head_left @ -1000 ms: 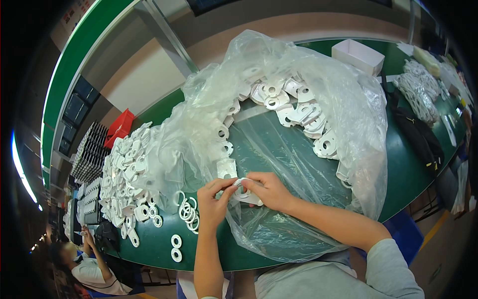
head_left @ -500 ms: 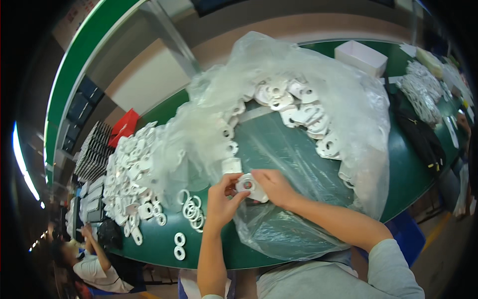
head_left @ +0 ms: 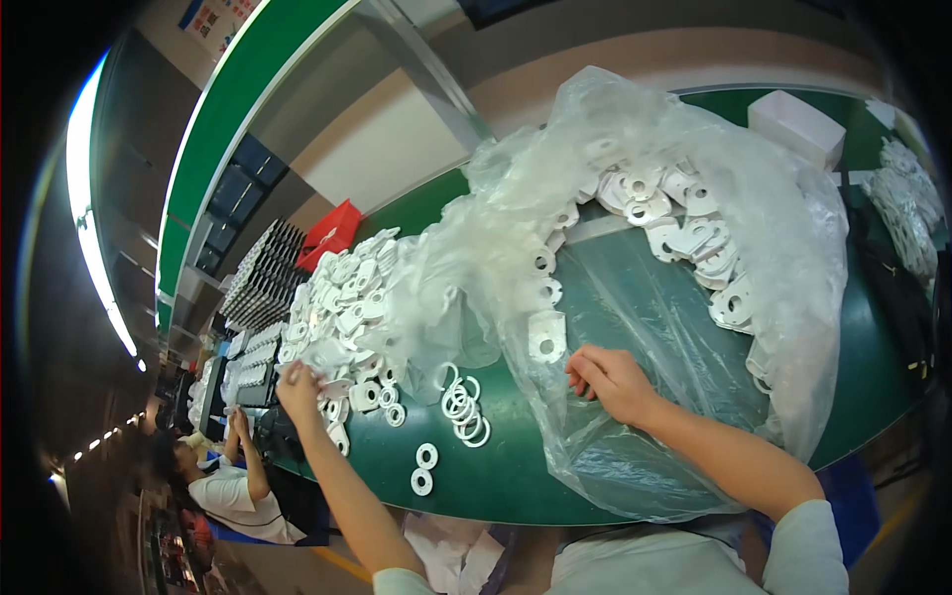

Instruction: Assembling small white plastic rings onto a white plastic base unit at an industrial workbench.

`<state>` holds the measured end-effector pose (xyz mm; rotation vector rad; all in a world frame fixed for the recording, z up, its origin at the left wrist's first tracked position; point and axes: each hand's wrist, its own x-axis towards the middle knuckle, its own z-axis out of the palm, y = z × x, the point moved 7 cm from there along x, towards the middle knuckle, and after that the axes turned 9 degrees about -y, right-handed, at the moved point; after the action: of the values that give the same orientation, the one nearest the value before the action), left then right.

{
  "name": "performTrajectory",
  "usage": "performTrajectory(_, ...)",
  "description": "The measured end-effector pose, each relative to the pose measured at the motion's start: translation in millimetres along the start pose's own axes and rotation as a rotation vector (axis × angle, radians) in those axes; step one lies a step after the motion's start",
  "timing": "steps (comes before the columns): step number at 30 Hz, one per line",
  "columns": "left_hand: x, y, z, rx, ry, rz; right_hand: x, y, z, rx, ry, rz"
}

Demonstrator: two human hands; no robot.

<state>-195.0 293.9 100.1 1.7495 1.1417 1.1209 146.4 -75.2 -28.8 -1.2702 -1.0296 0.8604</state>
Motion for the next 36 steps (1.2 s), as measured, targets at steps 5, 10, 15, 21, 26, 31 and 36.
performTrajectory(5,-49,59,110,0.501,-0.07,0.475,2,9,-8,0.056,0.073,-0.03)
performTrajectory(10,-268,120,297,0.254,-1.023,0.722,2,9,-26,0.326,0.193,-0.033)
performTrajectory(15,-315,93,328,0.519,-1.247,0.766,-1,-52,-102,-0.804,0.512,-0.217)
performTrajectory(21,-310,89,319,0.437,-1.237,0.786,29,-45,-169,-1.746,0.498,0.231)
performTrajectory(26,-306,101,284,0.385,-1.109,0.826,28,-63,-176,-1.659,0.297,0.291)
performTrajectory(31,-266,69,168,0.302,-0.607,0.479,-4,-101,-95,-1.161,0.188,-0.335)
performTrajectory(36,-234,9,89,0.707,-0.218,0.281,3,-64,-54,-1.131,0.004,-0.354)
